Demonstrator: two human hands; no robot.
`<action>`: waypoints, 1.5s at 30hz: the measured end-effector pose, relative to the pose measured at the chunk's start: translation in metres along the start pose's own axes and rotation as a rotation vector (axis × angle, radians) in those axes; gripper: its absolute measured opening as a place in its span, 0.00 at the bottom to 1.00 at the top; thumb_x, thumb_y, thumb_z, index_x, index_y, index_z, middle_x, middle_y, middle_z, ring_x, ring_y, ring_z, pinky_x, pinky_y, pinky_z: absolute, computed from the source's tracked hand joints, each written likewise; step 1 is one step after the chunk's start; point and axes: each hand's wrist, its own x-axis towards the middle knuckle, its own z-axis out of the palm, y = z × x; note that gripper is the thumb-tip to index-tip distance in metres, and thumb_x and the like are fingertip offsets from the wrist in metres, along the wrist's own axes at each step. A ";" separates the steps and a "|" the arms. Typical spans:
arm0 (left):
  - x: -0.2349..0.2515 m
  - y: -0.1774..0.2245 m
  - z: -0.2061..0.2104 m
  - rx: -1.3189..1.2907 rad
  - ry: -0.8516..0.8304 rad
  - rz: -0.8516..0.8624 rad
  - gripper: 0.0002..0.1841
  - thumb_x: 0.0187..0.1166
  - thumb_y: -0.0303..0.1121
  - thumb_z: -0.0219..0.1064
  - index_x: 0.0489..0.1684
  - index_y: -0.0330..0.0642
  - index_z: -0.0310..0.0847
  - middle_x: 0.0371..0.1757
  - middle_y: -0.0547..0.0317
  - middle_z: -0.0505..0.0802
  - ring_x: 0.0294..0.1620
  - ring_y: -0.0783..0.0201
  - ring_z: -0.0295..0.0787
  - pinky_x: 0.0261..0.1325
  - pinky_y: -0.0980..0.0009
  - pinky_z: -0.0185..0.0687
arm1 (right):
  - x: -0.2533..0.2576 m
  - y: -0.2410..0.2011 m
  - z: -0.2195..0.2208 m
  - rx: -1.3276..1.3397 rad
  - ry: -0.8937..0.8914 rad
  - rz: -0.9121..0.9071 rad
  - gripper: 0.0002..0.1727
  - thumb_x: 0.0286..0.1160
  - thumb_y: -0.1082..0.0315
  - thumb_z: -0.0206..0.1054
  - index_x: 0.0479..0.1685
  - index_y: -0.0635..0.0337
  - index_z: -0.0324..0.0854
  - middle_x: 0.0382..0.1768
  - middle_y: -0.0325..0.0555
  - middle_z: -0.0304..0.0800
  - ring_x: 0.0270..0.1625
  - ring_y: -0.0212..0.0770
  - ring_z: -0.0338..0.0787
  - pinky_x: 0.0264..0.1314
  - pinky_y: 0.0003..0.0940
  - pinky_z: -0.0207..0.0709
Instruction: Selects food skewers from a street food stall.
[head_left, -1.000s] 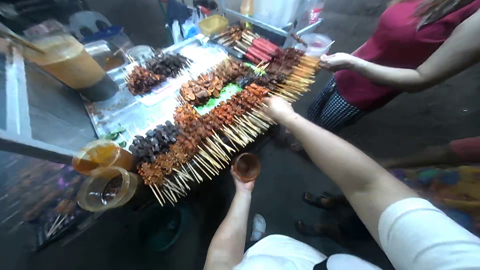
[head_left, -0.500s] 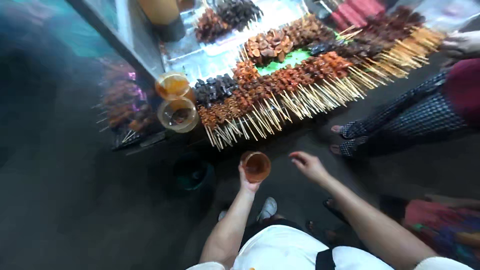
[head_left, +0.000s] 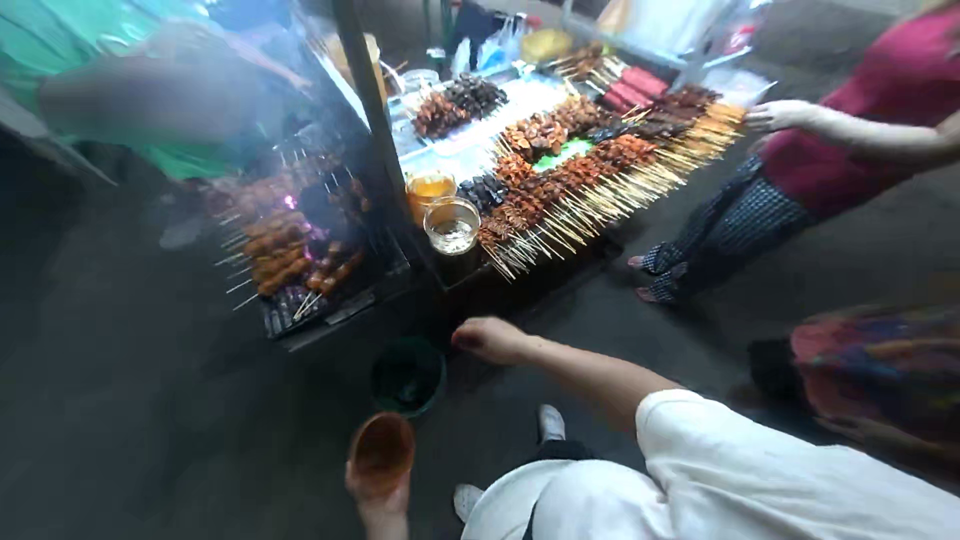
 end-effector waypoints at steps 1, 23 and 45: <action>-0.003 0.019 -0.013 -0.012 -0.047 0.032 0.21 0.86 0.52 0.53 0.59 0.49 0.83 0.57 0.55 0.95 0.60 0.57 0.94 0.53 0.55 0.94 | -0.001 -0.006 -0.018 -0.029 0.119 0.039 0.15 0.84 0.69 0.61 0.61 0.63 0.88 0.60 0.57 0.92 0.66 0.53 0.90 0.75 0.52 0.78; -0.053 0.136 -0.059 -0.096 0.141 0.559 0.29 0.88 0.57 0.48 0.66 0.39 0.73 0.57 0.48 0.91 0.59 0.55 0.92 0.57 0.56 0.92 | 0.037 0.104 -0.148 -0.385 0.288 0.730 0.16 0.80 0.55 0.68 0.56 0.54 0.91 0.59 0.65 0.90 0.62 0.70 0.88 0.57 0.76 0.77; 0.051 0.460 -0.232 -0.246 0.354 0.554 0.22 0.80 0.56 0.64 0.59 0.49 0.83 0.56 0.54 0.95 0.58 0.56 0.94 0.52 0.55 0.95 | 0.418 -0.338 0.217 0.024 -0.032 -0.643 0.16 0.86 0.70 0.58 0.63 0.61 0.89 0.59 0.59 0.91 0.60 0.51 0.92 0.65 0.44 0.84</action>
